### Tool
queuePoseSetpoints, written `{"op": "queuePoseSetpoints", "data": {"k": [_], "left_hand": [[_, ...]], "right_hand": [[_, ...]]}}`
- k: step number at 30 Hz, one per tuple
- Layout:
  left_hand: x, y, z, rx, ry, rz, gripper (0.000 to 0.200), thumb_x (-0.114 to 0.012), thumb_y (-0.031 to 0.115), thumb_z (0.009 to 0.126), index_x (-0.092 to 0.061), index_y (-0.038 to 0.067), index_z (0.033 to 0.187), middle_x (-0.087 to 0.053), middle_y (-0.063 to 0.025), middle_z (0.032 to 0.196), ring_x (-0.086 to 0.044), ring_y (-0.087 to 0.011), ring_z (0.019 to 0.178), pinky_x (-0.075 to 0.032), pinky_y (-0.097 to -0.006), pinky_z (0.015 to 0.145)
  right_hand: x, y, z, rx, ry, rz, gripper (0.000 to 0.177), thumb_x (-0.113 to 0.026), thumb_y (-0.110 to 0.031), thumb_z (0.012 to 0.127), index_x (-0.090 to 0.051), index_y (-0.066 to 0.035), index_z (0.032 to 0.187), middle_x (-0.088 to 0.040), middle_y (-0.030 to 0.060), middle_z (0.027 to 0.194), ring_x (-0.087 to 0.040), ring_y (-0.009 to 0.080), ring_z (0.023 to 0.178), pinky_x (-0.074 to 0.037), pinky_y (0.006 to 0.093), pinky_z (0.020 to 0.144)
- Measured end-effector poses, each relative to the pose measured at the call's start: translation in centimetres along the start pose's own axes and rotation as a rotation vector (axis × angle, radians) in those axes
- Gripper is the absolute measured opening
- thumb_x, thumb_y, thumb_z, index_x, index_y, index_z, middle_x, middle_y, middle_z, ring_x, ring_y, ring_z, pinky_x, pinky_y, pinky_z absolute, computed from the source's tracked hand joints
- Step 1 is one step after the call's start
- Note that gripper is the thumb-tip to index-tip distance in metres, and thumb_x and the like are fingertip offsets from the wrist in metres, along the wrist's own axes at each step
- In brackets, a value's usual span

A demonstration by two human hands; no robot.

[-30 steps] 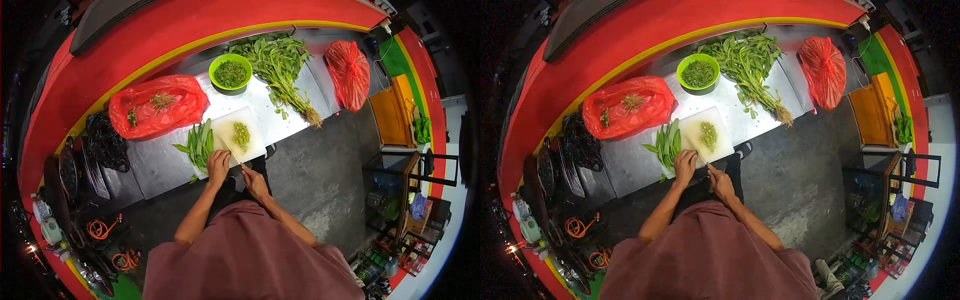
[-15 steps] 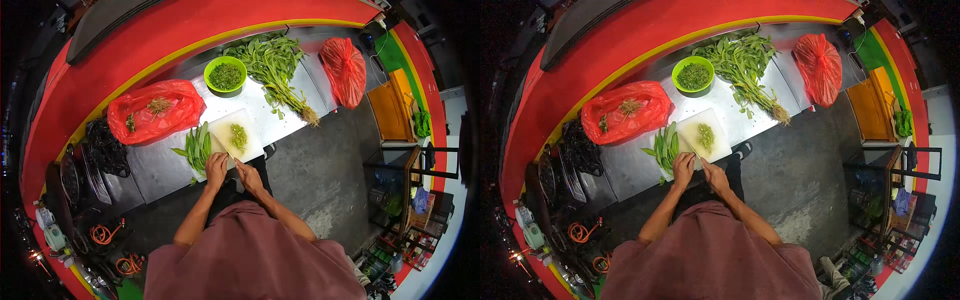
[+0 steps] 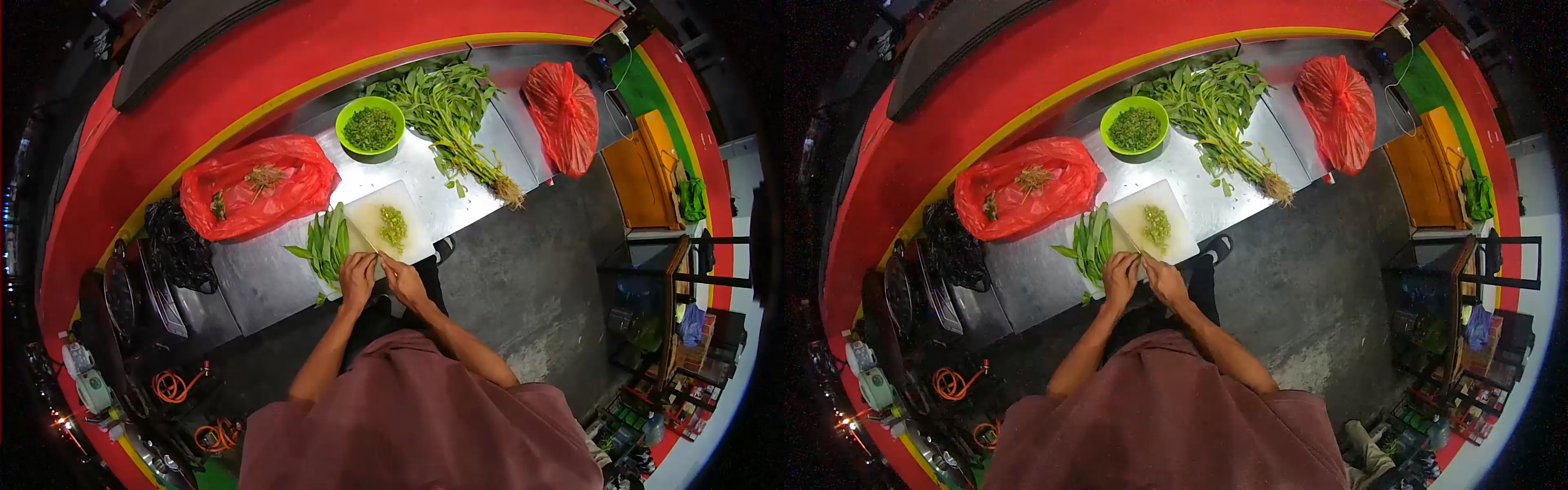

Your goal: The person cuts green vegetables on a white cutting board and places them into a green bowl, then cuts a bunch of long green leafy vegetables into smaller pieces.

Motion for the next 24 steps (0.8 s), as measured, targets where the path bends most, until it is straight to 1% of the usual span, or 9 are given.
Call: {"op": "queuePoseSetpoints", "data": {"k": [3, 5, 7, 9, 11, 13, 18, 21, 24], "left_hand": [[0.1, -0.2, -0.1, 0.003, 0.017, -0.007, 0.014, -0.07, 0.003, 0.088, -0.074, -0.001, 0.102, -0.07, -0.0127, 0.098, -0.064, -0.0346, 0.091, -0.049, -0.0437, 0.078], [0.0, -0.5, -0.2, 0.02, 0.009, -0.033, 0.014, -0.07, 0.002, 0.088, -0.074, 0.0, 0.102, -0.07, -0.013, 0.098, -0.065, -0.0348, 0.092, -0.049, -0.0439, 0.08], [-0.2, -0.7, -0.4, 0.026, 0.004, -0.025, 0.013, -0.07, 0.003, 0.089, -0.074, 0.0, 0.101, -0.07, -0.013, 0.098, -0.065, -0.0349, 0.092, -0.05, -0.0442, 0.08], [-0.2, -0.6, -0.2, 0.007, 0.008, -0.032, 0.013, -0.07, 0.003, 0.089, -0.074, 0.0, 0.101, -0.07, -0.0127, 0.098, -0.065, -0.0351, 0.092, -0.049, -0.0443, 0.08], [0.0, -0.2, -0.3, 0.023, -0.013, -0.025, 0.013, -0.069, 0.004, 0.088, -0.074, 0.001, 0.1, -0.071, -0.0124, 0.098, -0.065, -0.0353, 0.093, -0.049, -0.0441, 0.08], [0.1, -0.1, -0.2, 0.024, -0.01, -0.024, 0.013, -0.068, 0.004, 0.088, -0.075, 0.002, 0.099, -0.071, -0.0121, 0.099, -0.065, -0.0355, 0.093, -0.048, -0.0438, 0.08], [-0.2, -0.9, -0.3, 0.02, -0.008, -0.025, 0.013, -0.069, 0.005, 0.089, -0.074, 0.002, 0.1, -0.071, -0.0123, 0.1, -0.065, -0.0349, 0.094, -0.049, -0.044, 0.081], [0.0, -0.8, -0.3, 0.027, 0.0, -0.026, 0.013, -0.071, 0.004, 0.088, -0.074, 0.001, 0.1, -0.071, -0.0122, 0.101, -0.066, -0.0344, 0.093, -0.051, -0.0443, 0.08], [0.0, -0.5, -0.3, 0.024, -0.007, -0.027, 0.014, -0.071, 0.004, 0.088, -0.074, 0.002, 0.101, -0.07, -0.0119, 0.099, -0.065, -0.0341, 0.093, -0.05, -0.0441, 0.081]], "right_hand": [[-0.2, 0.3, -1.2, -0.069, -0.046, -0.019, 0.037, -0.057, -0.017, 0.103, -0.061, -0.008, 0.139, -0.067, 0.0323, 0.098, -0.069, 0.0459, 0.086, -0.052, 0.0456, 0.073], [0.0, 0.6, -2.3, 0.054, 0.057, 0.029, 0.038, -0.057, -0.015, 0.103, -0.061, -0.007, 0.14, -0.067, 0.033, 0.1, -0.069, 0.0462, 0.088, -0.052, 0.0457, 0.074], [-0.1, 1.0, -2.7, 0.051, 0.058, 0.022, 0.038, -0.057, -0.015, 0.103, -0.061, -0.007, 0.14, -0.067, 0.0327, 0.099, -0.068, 0.0464, 0.086, -0.052, 0.0463, 0.073], [-0.3, 1.2, -2.1, 0.052, 0.015, 0.014, 0.039, -0.055, -0.021, 0.104, -0.06, -0.011, 0.142, -0.067, 0.0308, 0.093, -0.066, 0.0473, 0.084, -0.051, 0.0519, 0.074], [-0.6, 0.8, -1.3, 0.042, 0.027, -0.01, 0.039, -0.055, -0.019, 0.103, -0.061, -0.011, 0.141, -0.066, 0.0295, 0.089, -0.065, 0.0475, 0.082, -0.051, 0.0517, 0.072], [-0.9, 0.5, 0.0, 0.102, 0.06, 0.004, 0.038, -0.056, -0.017, 0.103, -0.061, -0.007, 0.139, -0.065, 0.0297, 0.088, -0.065, 0.0462, 0.078, -0.05, 0.0468, 0.067], [-0.4, -0.6, -0.4, -0.035, -0.014, 0.026, 0.038, -0.057, -0.018, 0.103, -0.062, -0.007, 0.139, -0.067, 0.0323, 0.096, -0.069, 0.0459, 0.088, -0.053, 0.0458, 0.074], [-0.2, 0.2, -2.1, 0.074, 0.055, 0.031, 0.038, -0.056, -0.019, 0.104, -0.062, -0.008, 0.139, -0.067, 0.0327, 0.097, -0.069, 0.0463, 0.088, -0.053, 0.0458, 0.075], [-0.4, 0.8, -1.8, 0.05, 0.031, -0.05, 0.037, -0.056, -0.019, 0.103, -0.063, -0.008, 0.138, -0.068, 0.0323, 0.096, -0.069, 0.0462, 0.088, -0.054, 0.0462, 0.075]]}}
Point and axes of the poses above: each hand's wrist, its own z-axis towards the middle knuckle, its own x-axis out of the back of the hand, y = z × x, the point moved 4 cm from there along z, towards the middle knuckle
